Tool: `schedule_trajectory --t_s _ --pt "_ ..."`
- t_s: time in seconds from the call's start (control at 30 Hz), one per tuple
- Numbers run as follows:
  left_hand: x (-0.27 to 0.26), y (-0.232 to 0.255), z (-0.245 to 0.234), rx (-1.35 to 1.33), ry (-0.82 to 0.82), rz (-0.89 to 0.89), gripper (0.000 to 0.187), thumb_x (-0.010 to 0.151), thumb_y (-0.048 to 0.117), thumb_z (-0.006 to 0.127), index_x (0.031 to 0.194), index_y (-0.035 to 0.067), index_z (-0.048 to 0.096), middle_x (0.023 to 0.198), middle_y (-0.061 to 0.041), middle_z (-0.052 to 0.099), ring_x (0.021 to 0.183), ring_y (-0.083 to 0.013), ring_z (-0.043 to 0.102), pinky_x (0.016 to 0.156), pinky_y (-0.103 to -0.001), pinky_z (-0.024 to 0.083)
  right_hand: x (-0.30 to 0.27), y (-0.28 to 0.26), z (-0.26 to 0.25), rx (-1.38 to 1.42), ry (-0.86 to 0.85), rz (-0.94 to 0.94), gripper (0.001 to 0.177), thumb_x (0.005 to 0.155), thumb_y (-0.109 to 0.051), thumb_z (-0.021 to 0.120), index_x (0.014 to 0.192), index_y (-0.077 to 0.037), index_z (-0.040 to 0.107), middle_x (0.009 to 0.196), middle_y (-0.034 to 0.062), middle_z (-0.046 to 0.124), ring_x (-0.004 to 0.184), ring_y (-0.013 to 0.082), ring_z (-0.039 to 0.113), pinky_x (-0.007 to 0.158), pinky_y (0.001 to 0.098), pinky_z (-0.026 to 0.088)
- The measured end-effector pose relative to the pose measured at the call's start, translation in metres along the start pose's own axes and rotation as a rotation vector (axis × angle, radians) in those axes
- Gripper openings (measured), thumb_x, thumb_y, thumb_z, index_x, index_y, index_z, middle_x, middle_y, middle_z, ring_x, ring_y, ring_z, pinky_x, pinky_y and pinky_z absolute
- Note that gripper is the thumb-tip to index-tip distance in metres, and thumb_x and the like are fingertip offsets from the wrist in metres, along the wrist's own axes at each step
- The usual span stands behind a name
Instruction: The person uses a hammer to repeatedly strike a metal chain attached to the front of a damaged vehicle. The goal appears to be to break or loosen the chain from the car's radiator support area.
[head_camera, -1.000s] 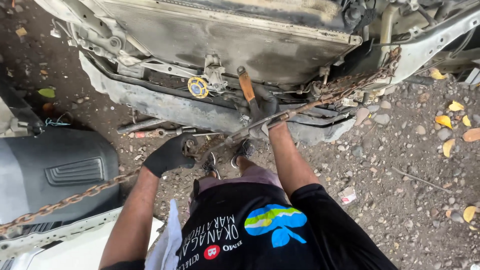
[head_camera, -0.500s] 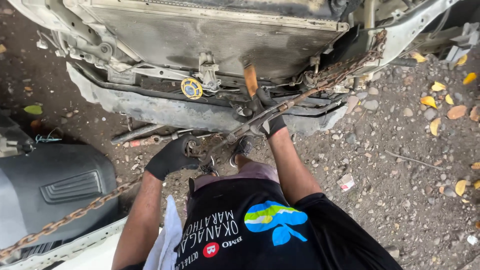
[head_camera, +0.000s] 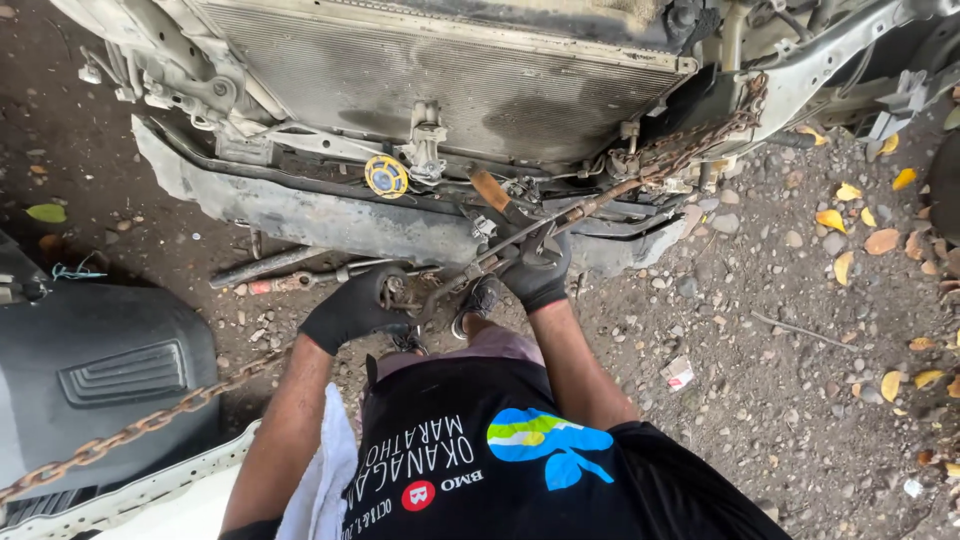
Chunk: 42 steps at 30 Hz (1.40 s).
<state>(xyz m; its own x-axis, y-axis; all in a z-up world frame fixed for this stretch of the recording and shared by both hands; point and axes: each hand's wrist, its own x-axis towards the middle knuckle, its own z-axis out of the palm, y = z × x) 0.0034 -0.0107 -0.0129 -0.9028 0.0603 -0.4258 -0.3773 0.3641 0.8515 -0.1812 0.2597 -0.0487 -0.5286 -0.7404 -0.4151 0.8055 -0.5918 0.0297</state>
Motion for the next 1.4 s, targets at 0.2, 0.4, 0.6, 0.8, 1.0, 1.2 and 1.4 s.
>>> schedule_trajectory --t_s 0.2,0.4,0.6,0.8,1.0,1.2,1.4 --pt "0.002 -0.002 -0.003 -0.008 0.011 0.02 0.073 0.064 0.028 0.094 0.125 0.007 0.06 0.109 -0.009 0.074 0.1 -0.0165 0.069 0.09 -0.033 0.055 -0.024 0.012 0.038 0.0 0.206 -0.215 0.088 0.074 -0.079 0.049 0.125 -0.008 0.057 0.126 0.0151 0.067 0.108 0.0336 0.068 0.101 0.0533 0.046" --pt "0.003 -0.01 -0.007 0.014 0.018 0.094 0.072 0.064 0.026 0.094 0.125 0.006 0.061 0.111 -0.008 0.075 0.1 -0.0161 0.07 0.091 -0.032 0.055 -0.031 -0.015 -0.001 -0.253 -0.321 -0.109 0.055 0.095 -0.019 0.066 0.145 0.0 0.054 0.137 0.0124 0.065 0.118 0.0266 0.061 0.11 0.0394 0.047" --pt "0.006 -0.014 -0.007 -0.12 -0.046 0.054 0.068 0.064 0.014 0.092 0.123 0.005 0.06 0.107 -0.007 0.073 0.098 -0.015 0.067 0.089 -0.033 0.055 -0.069 -0.015 0.047 -0.661 0.006 -0.043 0.061 0.074 -0.009 0.061 0.134 0.001 0.054 0.122 0.0154 0.069 0.117 0.0287 0.068 0.101 0.0513 0.058" --pt "0.004 -0.018 -0.003 -0.095 -0.012 0.08 0.061 0.064 0.009 0.09 0.118 0.006 0.061 0.104 -0.006 0.073 0.096 -0.0135 0.067 0.089 -0.032 0.055 -0.127 -0.014 0.039 -1.035 0.229 -0.012 0.049 0.094 -0.03 0.054 0.134 -0.001 0.059 0.096 0.0148 0.076 0.073 0.0212 0.073 0.046 0.0258 0.052" --pt "0.003 -0.022 -0.001 -0.086 -0.034 0.049 0.066 0.06 0.007 0.093 0.118 0.006 0.061 0.103 -0.007 0.073 0.096 -0.0145 0.067 0.089 -0.033 0.055 -0.152 -0.013 0.012 -0.862 0.247 -0.013 0.052 0.105 -0.046 0.049 0.123 0.001 0.064 0.088 0.0142 0.074 0.062 0.0182 0.068 0.039 0.0228 0.04" --pt "0.022 -0.051 -0.002 -0.09 -0.077 0.042 0.063 0.063 0.008 0.092 0.118 0.006 0.059 0.106 -0.006 0.073 0.099 -0.0125 0.068 0.091 -0.032 0.055 -0.133 -0.012 -0.001 -1.131 0.461 -0.051 0.042 0.098 -0.041 0.058 0.115 -0.003 0.065 0.089 0.0146 0.075 0.067 0.0233 0.076 0.05 0.0322 0.056" --pt "0.034 -0.068 -0.008 -0.238 -0.137 0.089 0.054 0.068 0.006 0.09 0.113 0.004 0.062 0.106 -0.005 0.074 0.097 -0.0134 0.067 0.091 -0.032 0.055 -0.088 -0.023 -0.078 -1.283 0.41 -0.266 0.043 0.099 -0.038 0.07 0.12 0.0 0.065 0.088 0.0046 0.069 0.074 0.0127 0.068 0.067 0.0298 0.06"
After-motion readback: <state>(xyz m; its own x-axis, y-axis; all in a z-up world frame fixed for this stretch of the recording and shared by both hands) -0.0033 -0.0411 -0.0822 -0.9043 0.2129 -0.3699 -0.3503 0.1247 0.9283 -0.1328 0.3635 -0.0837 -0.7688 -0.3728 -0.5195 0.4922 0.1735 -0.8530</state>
